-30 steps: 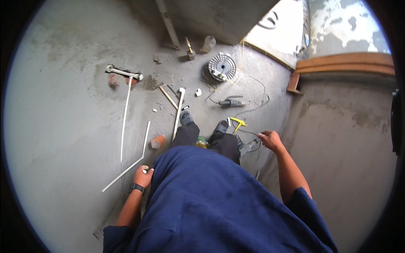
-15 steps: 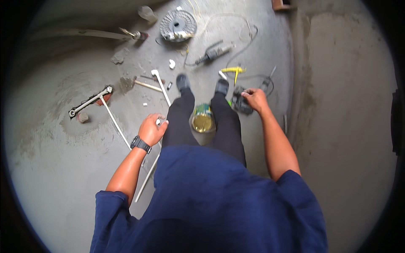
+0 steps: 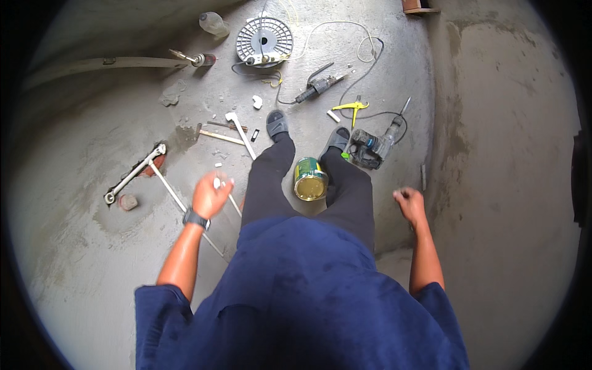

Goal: The person moves a fan, then sits on the floor to assemble and install white PVC pipes and fittings. They use a pipe cutter and a power drill to cut pipes and secure them to the wall.

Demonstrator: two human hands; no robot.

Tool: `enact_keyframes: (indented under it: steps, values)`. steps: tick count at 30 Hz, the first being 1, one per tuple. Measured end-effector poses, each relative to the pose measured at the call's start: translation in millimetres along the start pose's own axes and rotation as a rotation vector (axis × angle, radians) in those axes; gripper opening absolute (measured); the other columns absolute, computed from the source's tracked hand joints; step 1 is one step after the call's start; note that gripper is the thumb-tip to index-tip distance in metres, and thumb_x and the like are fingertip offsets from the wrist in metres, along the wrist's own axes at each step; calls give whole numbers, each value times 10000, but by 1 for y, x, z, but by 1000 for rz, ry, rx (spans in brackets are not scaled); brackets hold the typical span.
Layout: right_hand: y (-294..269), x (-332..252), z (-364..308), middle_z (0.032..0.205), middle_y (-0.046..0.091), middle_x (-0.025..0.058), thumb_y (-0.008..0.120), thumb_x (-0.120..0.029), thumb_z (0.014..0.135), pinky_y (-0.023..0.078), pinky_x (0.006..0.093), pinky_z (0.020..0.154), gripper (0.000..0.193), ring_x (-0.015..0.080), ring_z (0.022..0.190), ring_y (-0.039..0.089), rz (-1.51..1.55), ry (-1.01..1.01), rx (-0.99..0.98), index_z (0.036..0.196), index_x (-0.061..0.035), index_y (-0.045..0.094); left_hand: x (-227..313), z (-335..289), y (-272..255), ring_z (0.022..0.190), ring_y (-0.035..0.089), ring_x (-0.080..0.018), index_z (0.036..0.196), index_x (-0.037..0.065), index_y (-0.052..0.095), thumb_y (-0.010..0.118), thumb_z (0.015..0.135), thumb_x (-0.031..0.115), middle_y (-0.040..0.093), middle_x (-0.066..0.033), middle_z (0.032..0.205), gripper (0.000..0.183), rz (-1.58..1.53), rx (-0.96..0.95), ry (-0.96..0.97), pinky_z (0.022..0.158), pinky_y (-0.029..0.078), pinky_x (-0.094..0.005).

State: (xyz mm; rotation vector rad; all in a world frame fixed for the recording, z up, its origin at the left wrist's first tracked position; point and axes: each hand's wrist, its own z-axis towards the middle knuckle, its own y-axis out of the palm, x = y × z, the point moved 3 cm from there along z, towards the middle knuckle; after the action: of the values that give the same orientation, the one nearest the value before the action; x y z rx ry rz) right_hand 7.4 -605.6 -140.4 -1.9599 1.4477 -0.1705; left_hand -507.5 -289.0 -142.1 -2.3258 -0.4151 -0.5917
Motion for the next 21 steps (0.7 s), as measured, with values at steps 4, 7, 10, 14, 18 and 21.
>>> enact_keyframes:
  steps: [4,7,10,14,18,21]
  values:
    - [48,-52,172,878,720,246,715,-402,898,536,455,749,430,406,833,703,-131,-289,8,906,27,728,34,151,36,861,703,-350,985,29,693,746,902,286,709,-203,927,276,4,59,337,765,542,-419]
    - [114,-101,297,962,738,240,720,-371,880,555,468,845,386,415,942,706,-217,-375,-28,965,2,771,87,268,92,951,719,-327,1029,31,723,751,896,359,743,-191,1017,355,-193,-18,451,855,548,-398]
    - [175,-149,386,941,735,239,709,-396,852,568,454,840,410,390,912,712,-667,-478,-192,887,8,775,149,365,148,856,663,-154,1053,38,745,721,951,353,740,-101,990,332,-95,-26,540,802,519,-326]
    - [210,-192,433,827,745,76,738,-364,905,594,376,667,317,213,717,706,15,-260,-626,868,-51,771,194,436,218,780,560,-137,1280,12,612,505,1053,374,654,-69,941,441,-1192,-480,320,762,479,-330]
    - [209,-187,457,868,761,105,720,-360,924,596,361,682,318,221,727,717,-362,-171,-717,962,-48,765,183,446,261,852,565,-183,1379,-48,528,391,1059,272,677,-160,1078,473,-1277,-553,393,797,474,-334]
    - [197,-154,470,966,781,142,677,-373,936,601,393,716,379,254,820,748,-530,-82,-537,1078,-31,755,151,434,248,865,570,-188,1433,-65,491,378,1035,168,686,-219,1207,475,-911,-400,426,806,482,-336]
